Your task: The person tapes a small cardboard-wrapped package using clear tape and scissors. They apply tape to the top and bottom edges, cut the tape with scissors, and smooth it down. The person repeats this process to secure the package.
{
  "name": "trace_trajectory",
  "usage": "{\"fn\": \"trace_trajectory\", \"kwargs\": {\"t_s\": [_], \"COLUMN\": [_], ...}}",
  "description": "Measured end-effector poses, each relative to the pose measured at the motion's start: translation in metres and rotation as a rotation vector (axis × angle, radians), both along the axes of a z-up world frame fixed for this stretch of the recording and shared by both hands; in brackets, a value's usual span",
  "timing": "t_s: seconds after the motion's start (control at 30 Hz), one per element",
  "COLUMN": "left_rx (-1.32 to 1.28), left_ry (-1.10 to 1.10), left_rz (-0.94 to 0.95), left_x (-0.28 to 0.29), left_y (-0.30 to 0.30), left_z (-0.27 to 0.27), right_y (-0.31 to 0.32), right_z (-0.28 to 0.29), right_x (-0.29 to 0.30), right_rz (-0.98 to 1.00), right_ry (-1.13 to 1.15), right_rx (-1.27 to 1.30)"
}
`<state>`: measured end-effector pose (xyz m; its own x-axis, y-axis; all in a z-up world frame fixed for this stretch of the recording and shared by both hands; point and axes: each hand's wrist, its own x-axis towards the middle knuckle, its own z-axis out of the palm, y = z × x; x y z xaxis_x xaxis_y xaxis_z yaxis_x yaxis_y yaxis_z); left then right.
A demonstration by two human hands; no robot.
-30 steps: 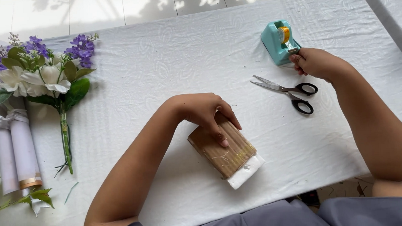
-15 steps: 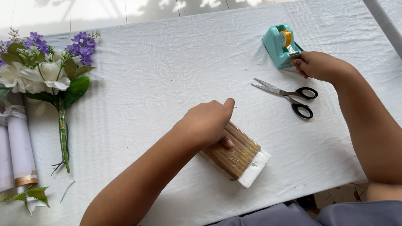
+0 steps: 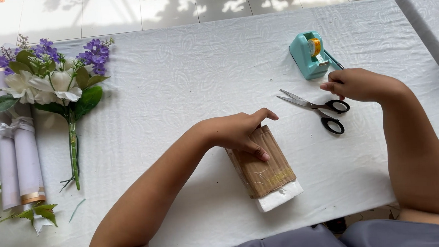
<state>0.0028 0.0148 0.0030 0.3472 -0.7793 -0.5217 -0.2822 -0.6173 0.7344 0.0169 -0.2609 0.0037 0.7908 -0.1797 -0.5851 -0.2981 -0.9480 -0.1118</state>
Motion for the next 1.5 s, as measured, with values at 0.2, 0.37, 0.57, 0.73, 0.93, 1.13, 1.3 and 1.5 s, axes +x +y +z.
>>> {"fn": "trace_trajectory", "kwargs": {"t_s": [0.2,0.37,0.57,0.73,0.93,1.13,1.3,1.5], "left_rx": [-0.053,-0.188,-0.263,-0.001,-0.104,-0.182,-0.364,-0.359], "left_ry": [0.049,-0.016,-0.223,-0.15,-0.17,-0.224,0.02,0.026], "left_rz": [0.039,0.07,0.61,0.55,0.511,0.576,0.788,0.728], "left_x": [0.002,0.001,-0.041,-0.076,-0.083,-0.076,-0.064,-0.06], "left_y": [0.0,0.003,0.029,0.037,0.029,0.023,0.02,0.018], "left_z": [-0.006,-0.021,-0.017,-0.019,-0.029,-0.04,-0.044,-0.038], "right_y": [0.043,0.068,0.064,0.063,0.067,0.069,0.076,0.08], "right_z": [0.004,-0.008,-0.023,-0.034,-0.036,-0.036,-0.023,0.001], "right_x": [-0.043,-0.062,-0.057,-0.055,-0.058,-0.063,-0.077,-0.065], "right_rz": [0.862,0.937,0.858,0.838,0.834,0.846,0.894,0.924], "right_ry": [-0.021,0.027,0.078,0.119,0.132,0.082,0.08,0.016], "right_rx": [1.019,0.863,0.884,0.979,1.009,0.984,0.87,0.486]}}
